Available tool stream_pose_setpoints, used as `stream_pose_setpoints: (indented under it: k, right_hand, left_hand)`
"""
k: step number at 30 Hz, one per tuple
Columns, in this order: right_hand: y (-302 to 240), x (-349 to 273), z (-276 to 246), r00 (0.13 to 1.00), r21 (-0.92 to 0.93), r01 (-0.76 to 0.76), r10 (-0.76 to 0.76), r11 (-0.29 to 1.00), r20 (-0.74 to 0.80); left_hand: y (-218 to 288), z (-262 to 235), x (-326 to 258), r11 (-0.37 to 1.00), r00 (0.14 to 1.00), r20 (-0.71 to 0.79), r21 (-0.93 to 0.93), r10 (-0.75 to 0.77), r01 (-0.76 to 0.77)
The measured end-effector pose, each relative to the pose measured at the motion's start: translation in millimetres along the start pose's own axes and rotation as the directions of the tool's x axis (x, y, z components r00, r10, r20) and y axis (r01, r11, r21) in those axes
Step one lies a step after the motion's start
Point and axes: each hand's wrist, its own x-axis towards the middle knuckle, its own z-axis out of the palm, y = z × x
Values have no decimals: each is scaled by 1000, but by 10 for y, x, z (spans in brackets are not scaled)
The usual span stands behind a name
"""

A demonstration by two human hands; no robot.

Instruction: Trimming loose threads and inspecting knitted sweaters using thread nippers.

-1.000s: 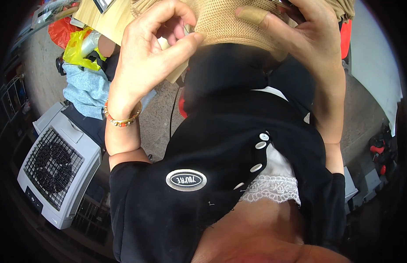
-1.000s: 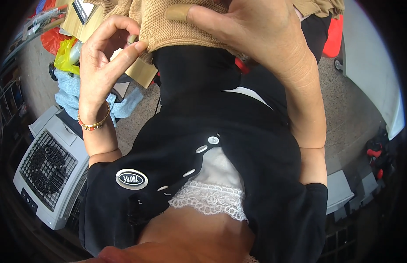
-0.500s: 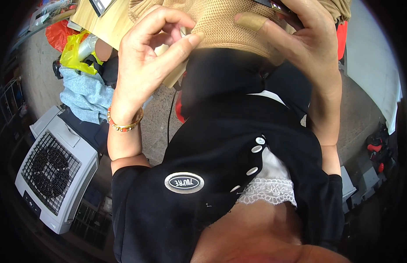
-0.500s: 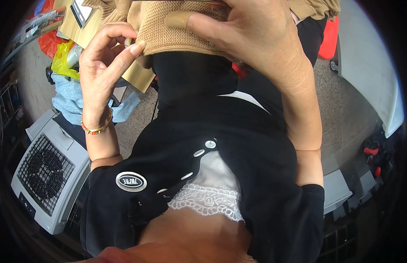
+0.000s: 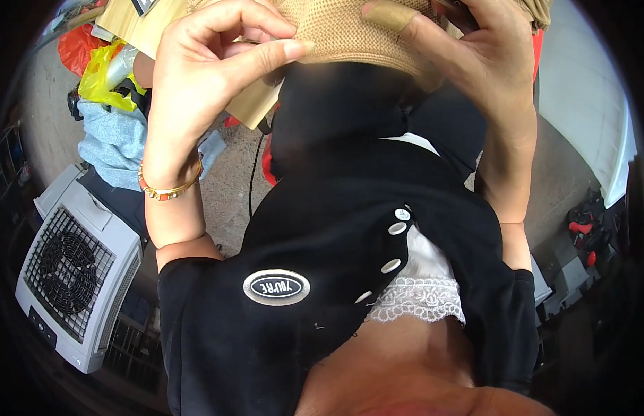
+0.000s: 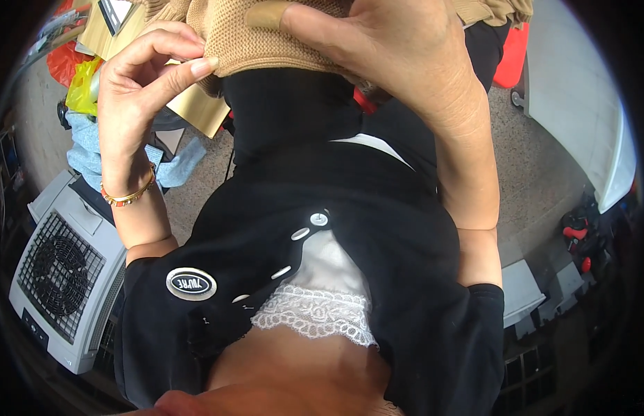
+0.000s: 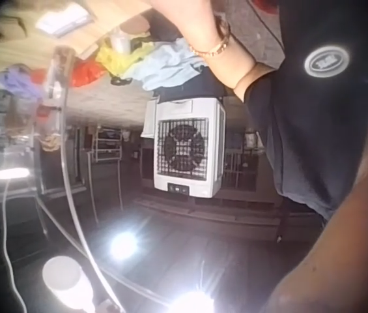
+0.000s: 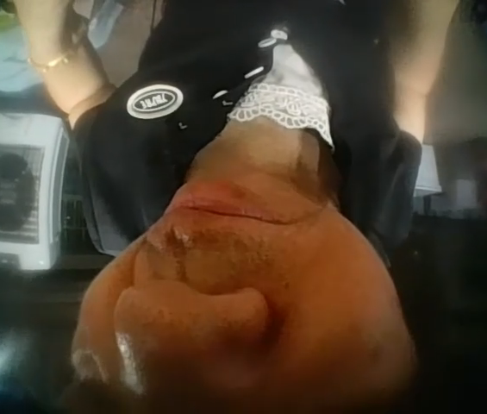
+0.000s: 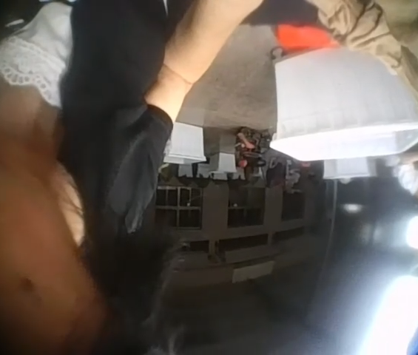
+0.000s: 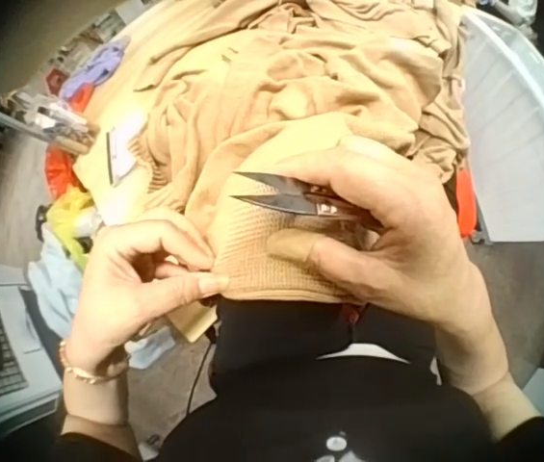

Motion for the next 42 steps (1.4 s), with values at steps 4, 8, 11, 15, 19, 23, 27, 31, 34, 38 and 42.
stream_pose_setpoints:
  k: [4,8,11,15,19,23,27,31,34,38,42]
  right_hand:
    - [-23,21,-4,1000,-39,2,-1,999,27]
    - [-21,-16,-18,999,-63,-27,29,998,19]
    - [-16,-14,-27,1000,-82,-12,14,997,19]
    - [-11,-12,-4,1000,-50,1,-1,999,3]
    - [1,-20,5,1000,-63,23,-24,998,-9]
    - [-44,-26,-2,999,-55,-40,40,998,10]
    - [-96,-31,-39,996,-83,-84,86,993,26]
    - [-114,-23,-26,998,-50,-58,58,997,8]
    - [-127,-14,-18,997,-50,-72,73,996,18]
    - [-147,-10,-9,994,-29,-106,106,994,14]
    - [-143,-9,-5,995,-5,-95,95,995,16]
  left_hand:
    - [34,-22,-35,999,999,-27,10,-37,37]
    - [74,17,-20,998,998,-46,40,-38,40]
    - [142,59,-13,1000,999,-21,-9,-26,26]
    - [168,56,-23,999,998,-29,1,-51,51]
    - [216,77,-25,993,993,-43,55,-106,108]
    - [214,84,-66,994,993,-42,28,-106,107]
    - [130,112,-96,991,993,-76,-107,-93,84]
    - [59,111,-141,961,988,-102,-263,-119,88]
    - [9,136,-163,958,989,-113,-280,-92,57]
    - [12,124,-153,966,994,-75,-253,-79,58]
    - [58,93,-154,987,993,-31,-119,-116,112]
